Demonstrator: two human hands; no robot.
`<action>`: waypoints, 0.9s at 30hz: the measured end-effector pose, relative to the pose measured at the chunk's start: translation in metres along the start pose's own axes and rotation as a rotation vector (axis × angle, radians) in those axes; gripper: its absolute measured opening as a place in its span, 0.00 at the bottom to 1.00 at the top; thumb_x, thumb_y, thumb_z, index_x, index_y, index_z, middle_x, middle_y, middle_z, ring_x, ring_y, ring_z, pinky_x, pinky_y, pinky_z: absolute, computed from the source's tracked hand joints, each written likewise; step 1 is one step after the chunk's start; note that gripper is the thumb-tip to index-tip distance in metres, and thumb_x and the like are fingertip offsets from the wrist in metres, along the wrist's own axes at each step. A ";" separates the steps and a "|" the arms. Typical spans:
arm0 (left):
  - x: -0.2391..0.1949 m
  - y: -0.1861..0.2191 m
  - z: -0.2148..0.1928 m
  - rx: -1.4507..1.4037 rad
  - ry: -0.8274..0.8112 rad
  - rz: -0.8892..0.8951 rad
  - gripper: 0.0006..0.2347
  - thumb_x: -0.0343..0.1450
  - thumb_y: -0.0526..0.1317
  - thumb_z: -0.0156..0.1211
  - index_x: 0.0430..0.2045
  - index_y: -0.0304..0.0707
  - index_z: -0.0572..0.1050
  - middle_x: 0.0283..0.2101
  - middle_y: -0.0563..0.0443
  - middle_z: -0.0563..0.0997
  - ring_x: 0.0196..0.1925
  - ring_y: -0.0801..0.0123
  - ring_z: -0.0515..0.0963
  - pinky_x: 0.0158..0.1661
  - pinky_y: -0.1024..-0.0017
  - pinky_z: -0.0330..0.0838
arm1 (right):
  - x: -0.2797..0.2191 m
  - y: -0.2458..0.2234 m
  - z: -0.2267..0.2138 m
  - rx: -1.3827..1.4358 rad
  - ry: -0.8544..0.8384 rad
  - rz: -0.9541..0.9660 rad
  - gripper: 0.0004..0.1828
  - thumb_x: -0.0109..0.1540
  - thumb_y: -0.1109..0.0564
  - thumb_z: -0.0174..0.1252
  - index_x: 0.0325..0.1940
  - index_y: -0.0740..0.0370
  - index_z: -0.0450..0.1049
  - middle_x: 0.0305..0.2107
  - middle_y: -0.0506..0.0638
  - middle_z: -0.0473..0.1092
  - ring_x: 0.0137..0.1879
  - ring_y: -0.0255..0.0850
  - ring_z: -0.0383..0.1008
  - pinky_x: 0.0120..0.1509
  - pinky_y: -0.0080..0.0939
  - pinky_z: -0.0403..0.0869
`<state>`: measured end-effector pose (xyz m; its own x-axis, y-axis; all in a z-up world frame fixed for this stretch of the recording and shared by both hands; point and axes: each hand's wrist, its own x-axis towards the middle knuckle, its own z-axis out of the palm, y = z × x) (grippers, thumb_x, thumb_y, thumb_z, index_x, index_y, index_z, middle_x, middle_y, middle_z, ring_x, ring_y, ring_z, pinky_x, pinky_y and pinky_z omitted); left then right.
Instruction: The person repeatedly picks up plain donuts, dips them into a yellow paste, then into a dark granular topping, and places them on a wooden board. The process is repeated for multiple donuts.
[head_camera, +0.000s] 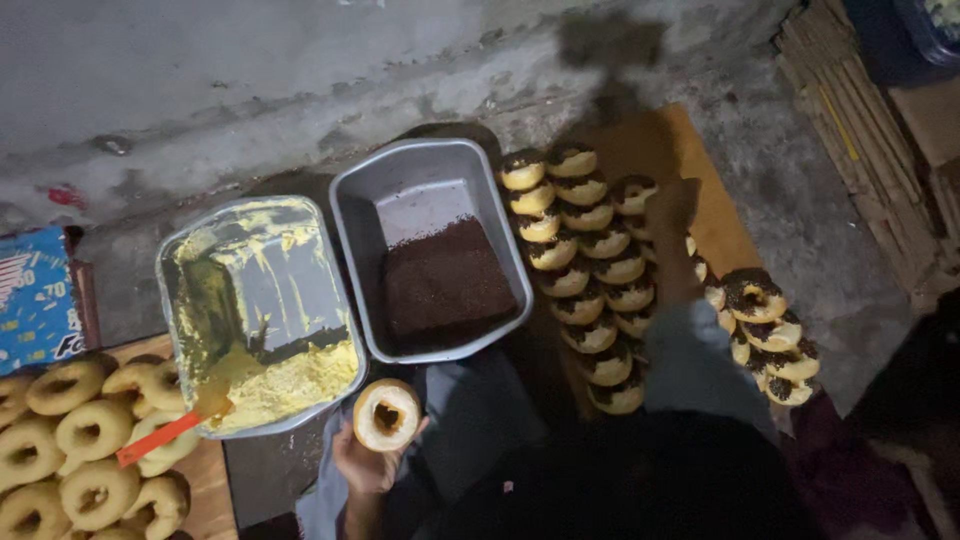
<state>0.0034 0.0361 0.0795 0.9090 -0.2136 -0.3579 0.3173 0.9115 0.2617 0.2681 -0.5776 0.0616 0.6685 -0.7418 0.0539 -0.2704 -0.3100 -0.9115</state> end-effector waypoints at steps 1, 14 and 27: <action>0.000 0.003 0.003 0.006 0.021 -0.041 0.29 0.71 0.55 0.45 0.60 0.31 0.66 0.60 0.34 0.75 0.61 0.39 0.75 0.54 0.28 0.68 | -0.017 -0.001 -0.001 0.039 -0.015 -0.044 0.21 0.70 0.50 0.54 0.64 0.61 0.65 0.58 0.65 0.66 0.61 0.55 0.70 0.60 0.57 0.75; 0.027 0.013 -0.050 -0.031 -0.094 -0.633 0.31 0.77 0.63 0.43 0.64 0.36 0.69 0.63 0.34 0.73 0.63 0.39 0.74 0.56 0.34 0.71 | -0.416 -0.125 0.072 0.598 -1.828 0.648 0.23 0.68 0.51 0.56 0.66 0.62 0.70 0.57 0.55 0.72 0.62 0.44 0.73 0.65 0.47 0.73; 0.028 0.047 0.016 -0.111 -0.320 -0.773 0.32 0.70 0.71 0.44 0.68 0.66 0.62 0.76 0.33 0.54 0.76 0.35 0.53 0.65 0.25 0.44 | -0.259 -0.088 0.207 0.027 -1.050 -0.034 0.23 0.51 0.58 0.69 0.51 0.60 0.79 0.41 0.51 0.77 0.47 0.43 0.77 0.50 0.45 0.76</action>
<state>0.0483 0.0674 0.0962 0.4846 -0.8659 -0.1243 0.8686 0.4931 -0.0485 0.2622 -0.2352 0.0440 0.9438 0.1597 -0.2893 -0.2333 -0.2983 -0.9255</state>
